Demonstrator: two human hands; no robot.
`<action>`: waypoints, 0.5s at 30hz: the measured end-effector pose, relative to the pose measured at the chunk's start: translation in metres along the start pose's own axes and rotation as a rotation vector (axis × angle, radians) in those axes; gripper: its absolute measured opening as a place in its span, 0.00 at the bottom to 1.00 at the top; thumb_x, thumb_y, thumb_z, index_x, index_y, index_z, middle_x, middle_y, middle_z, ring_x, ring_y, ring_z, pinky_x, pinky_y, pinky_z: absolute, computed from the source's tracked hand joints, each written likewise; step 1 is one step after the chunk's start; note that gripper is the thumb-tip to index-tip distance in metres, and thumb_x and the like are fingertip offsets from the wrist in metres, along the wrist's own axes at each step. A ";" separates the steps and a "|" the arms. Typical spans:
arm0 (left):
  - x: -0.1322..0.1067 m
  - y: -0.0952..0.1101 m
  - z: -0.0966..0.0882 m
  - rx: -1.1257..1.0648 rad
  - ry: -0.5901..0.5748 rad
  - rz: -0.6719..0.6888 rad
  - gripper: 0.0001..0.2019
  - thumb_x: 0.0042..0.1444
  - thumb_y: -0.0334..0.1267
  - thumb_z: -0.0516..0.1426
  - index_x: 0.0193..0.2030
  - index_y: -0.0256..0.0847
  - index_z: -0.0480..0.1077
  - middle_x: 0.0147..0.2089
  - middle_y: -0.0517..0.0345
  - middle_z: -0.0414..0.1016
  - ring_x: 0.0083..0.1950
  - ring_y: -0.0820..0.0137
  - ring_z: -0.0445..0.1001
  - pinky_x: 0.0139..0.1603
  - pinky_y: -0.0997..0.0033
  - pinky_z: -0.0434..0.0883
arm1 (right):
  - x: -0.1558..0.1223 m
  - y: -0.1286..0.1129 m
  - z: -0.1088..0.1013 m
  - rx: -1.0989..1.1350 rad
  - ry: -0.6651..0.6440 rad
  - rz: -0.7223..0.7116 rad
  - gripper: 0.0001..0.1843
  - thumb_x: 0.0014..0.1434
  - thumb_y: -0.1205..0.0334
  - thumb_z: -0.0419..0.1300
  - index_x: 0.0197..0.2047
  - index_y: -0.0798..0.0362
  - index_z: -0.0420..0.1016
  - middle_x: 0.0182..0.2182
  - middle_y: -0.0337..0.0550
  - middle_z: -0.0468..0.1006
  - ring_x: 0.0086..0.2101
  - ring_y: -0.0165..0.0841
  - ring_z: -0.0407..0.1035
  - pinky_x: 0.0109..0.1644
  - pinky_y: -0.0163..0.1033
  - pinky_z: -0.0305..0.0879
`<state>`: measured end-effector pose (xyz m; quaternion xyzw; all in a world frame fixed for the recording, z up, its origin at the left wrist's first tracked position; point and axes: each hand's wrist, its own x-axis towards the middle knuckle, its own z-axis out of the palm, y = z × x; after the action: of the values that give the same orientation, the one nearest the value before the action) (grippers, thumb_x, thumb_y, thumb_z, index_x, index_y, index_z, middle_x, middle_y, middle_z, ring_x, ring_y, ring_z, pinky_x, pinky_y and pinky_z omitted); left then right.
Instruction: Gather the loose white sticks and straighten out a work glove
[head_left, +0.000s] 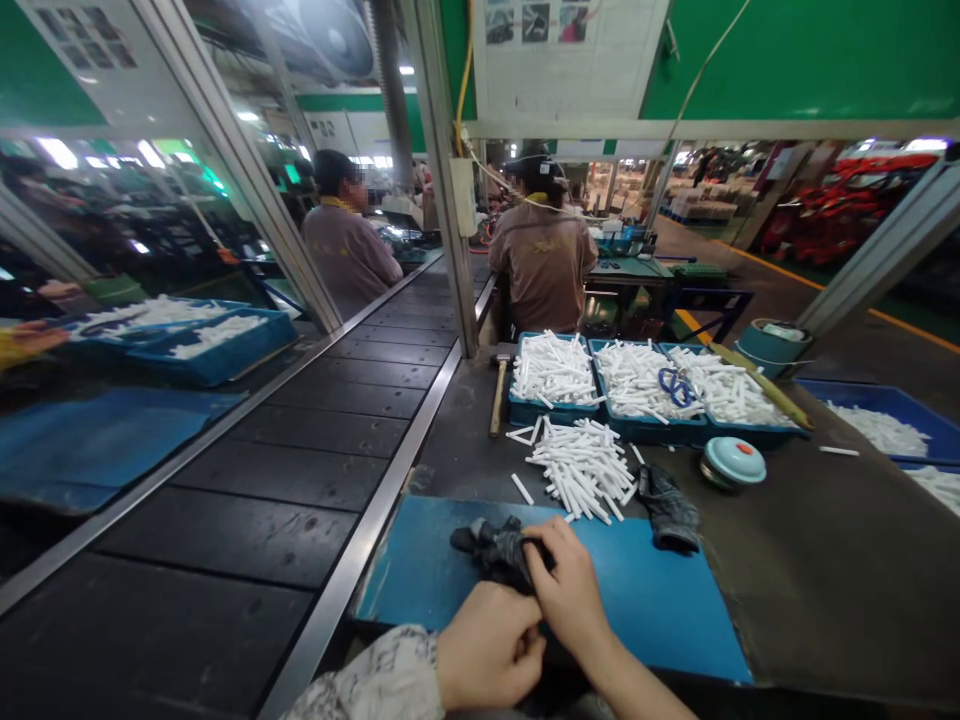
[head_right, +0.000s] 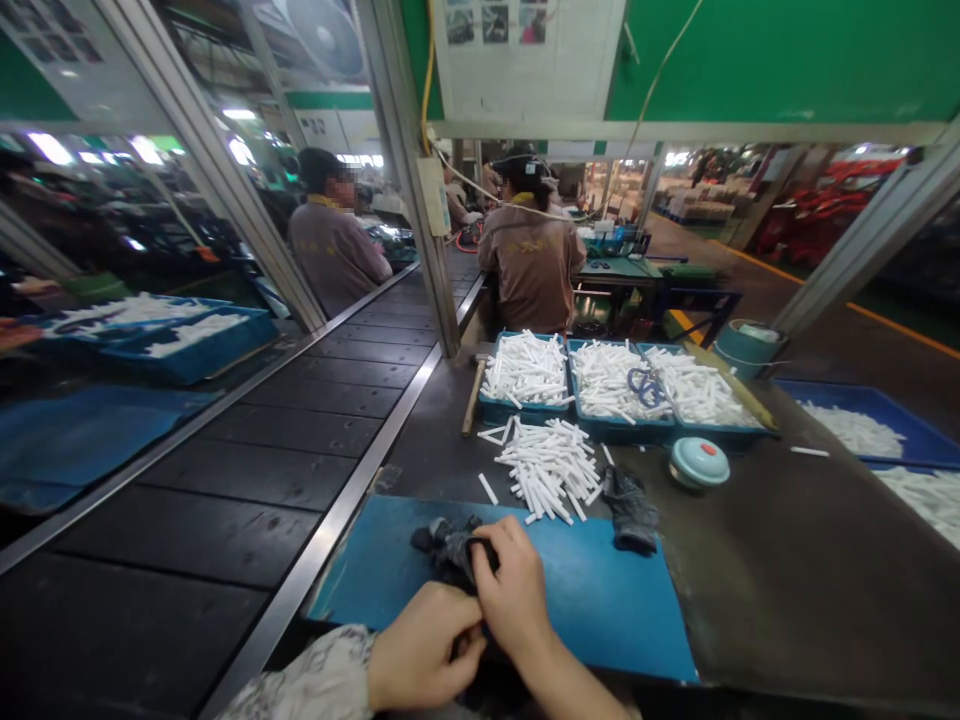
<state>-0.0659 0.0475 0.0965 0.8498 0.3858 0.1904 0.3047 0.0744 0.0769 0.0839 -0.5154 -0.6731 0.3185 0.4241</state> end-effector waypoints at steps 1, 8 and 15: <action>-0.001 0.000 -0.003 -0.061 0.026 -0.013 0.08 0.44 0.27 0.54 0.31 0.38 0.73 0.22 0.60 0.72 0.23 0.73 0.68 0.26 0.75 0.59 | 0.001 0.002 -0.001 0.024 0.003 0.031 0.10 0.60 0.64 0.52 0.37 0.52 0.75 0.35 0.44 0.73 0.38 0.34 0.67 0.44 0.39 0.62; 0.001 -0.016 -0.020 -0.356 0.313 -0.393 0.11 0.52 0.41 0.59 0.29 0.39 0.61 0.23 0.65 0.62 0.24 0.75 0.61 0.25 0.78 0.58 | -0.002 0.003 0.010 0.296 -0.062 0.282 0.17 0.56 0.48 0.57 0.34 0.55 0.72 0.23 0.38 0.69 0.24 0.29 0.61 0.27 0.33 0.57; -0.004 -0.017 -0.036 -0.444 0.409 -0.145 0.09 0.58 0.41 0.57 0.33 0.38 0.65 0.35 0.58 0.67 0.37 0.71 0.68 0.38 0.75 0.66 | -0.011 -0.020 0.004 0.308 -0.034 0.170 0.14 0.56 0.51 0.60 0.31 0.55 0.70 0.25 0.38 0.69 0.27 0.29 0.64 0.31 0.32 0.61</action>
<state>-0.0972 0.0665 0.1117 0.6768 0.4475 0.4148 0.4118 0.0639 0.0611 0.0969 -0.4940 -0.5773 0.4613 0.4581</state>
